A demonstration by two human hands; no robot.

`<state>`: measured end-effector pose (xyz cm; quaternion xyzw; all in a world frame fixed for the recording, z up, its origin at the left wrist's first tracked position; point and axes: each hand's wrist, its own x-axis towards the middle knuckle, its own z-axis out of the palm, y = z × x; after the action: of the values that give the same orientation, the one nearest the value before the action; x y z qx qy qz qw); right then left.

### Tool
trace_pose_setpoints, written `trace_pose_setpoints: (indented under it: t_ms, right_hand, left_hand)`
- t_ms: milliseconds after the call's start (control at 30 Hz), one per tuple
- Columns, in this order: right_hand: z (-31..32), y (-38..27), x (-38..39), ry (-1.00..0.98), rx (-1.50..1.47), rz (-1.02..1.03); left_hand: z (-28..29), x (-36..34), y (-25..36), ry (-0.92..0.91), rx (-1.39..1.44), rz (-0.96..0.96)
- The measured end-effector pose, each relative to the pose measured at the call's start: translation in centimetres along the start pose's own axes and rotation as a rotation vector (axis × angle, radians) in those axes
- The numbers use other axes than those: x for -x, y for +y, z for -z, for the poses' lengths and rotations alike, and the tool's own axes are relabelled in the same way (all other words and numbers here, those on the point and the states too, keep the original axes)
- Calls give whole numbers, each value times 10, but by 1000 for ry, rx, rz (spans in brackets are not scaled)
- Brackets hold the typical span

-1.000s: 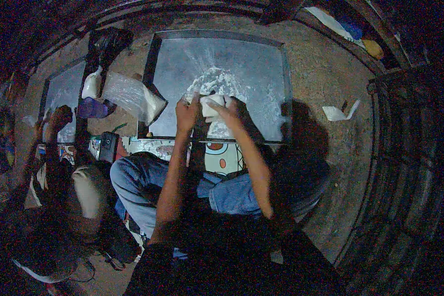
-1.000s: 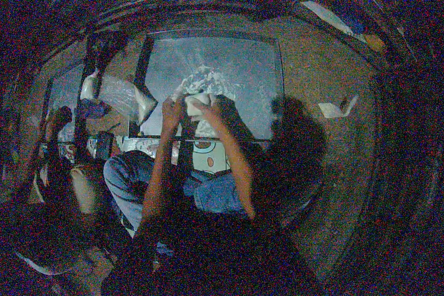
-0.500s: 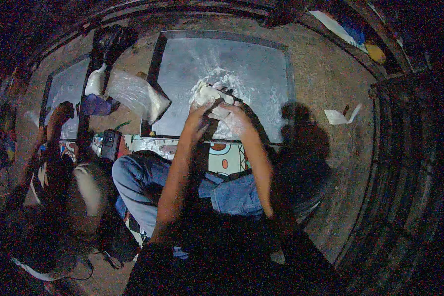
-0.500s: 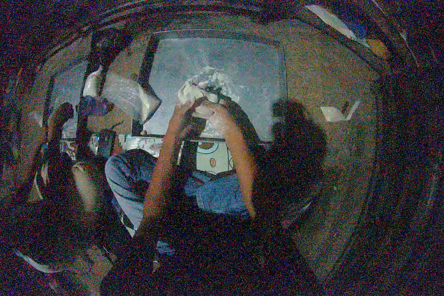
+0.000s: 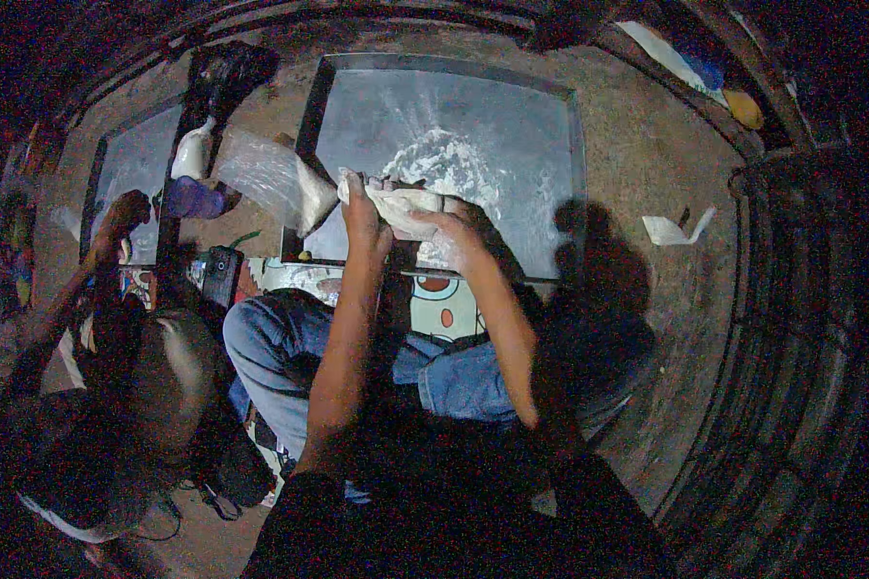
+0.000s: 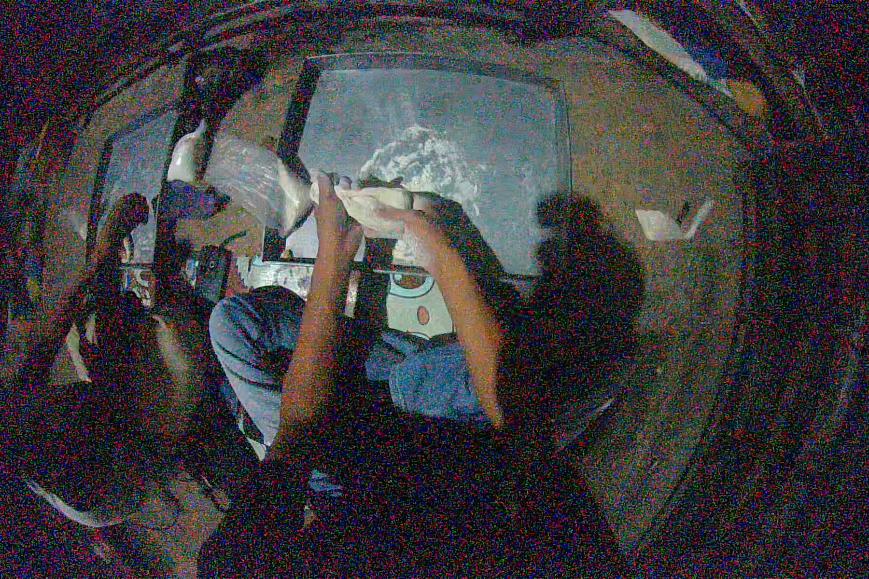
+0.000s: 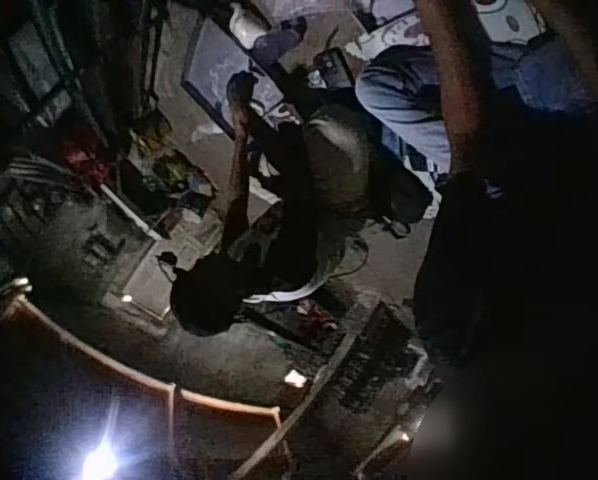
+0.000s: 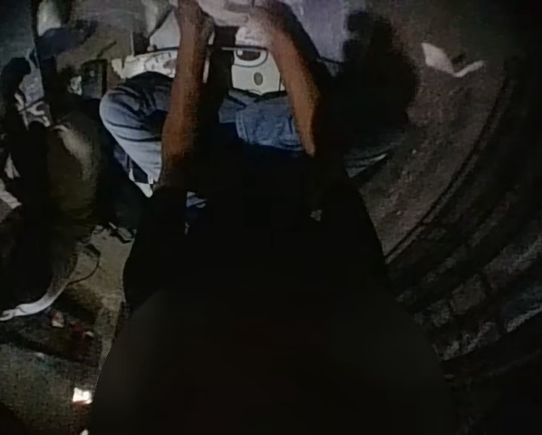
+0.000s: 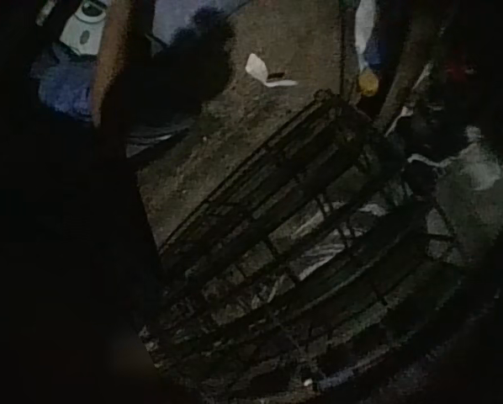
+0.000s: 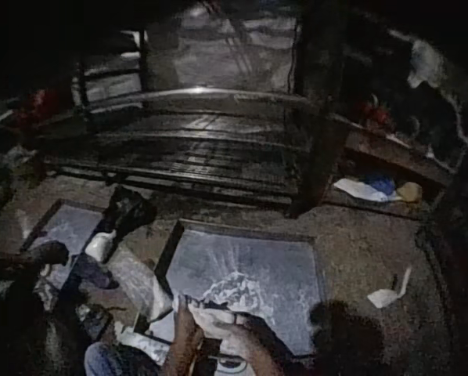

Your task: The person kneads a piece of dough by hand on a metal tray, turning and pressing it repeatedly, and occasionally sprinkling flour from a cup.

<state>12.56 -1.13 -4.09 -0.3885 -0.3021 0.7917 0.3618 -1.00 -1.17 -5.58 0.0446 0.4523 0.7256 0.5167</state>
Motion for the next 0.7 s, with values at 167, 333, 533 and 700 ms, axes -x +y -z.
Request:
trace_pose_setpoints:
  t_ms: [167,333,533,700]
  right_hand:
    - [14,-10,4,4,-207,-67]
    - [5,-14,8,99,-289,-115]
    - [29,3,-9,423,728,132]
    - [68,15,-32,649,545,221]
  left_hand:
    - [-18,24,20,-377,-985,-435]
    - [-10,22,-3,-621,-1327,-637]
    - [-15,38,-12,-789,-1280,-473]
    - [-47,68,0,-629,-651,469]
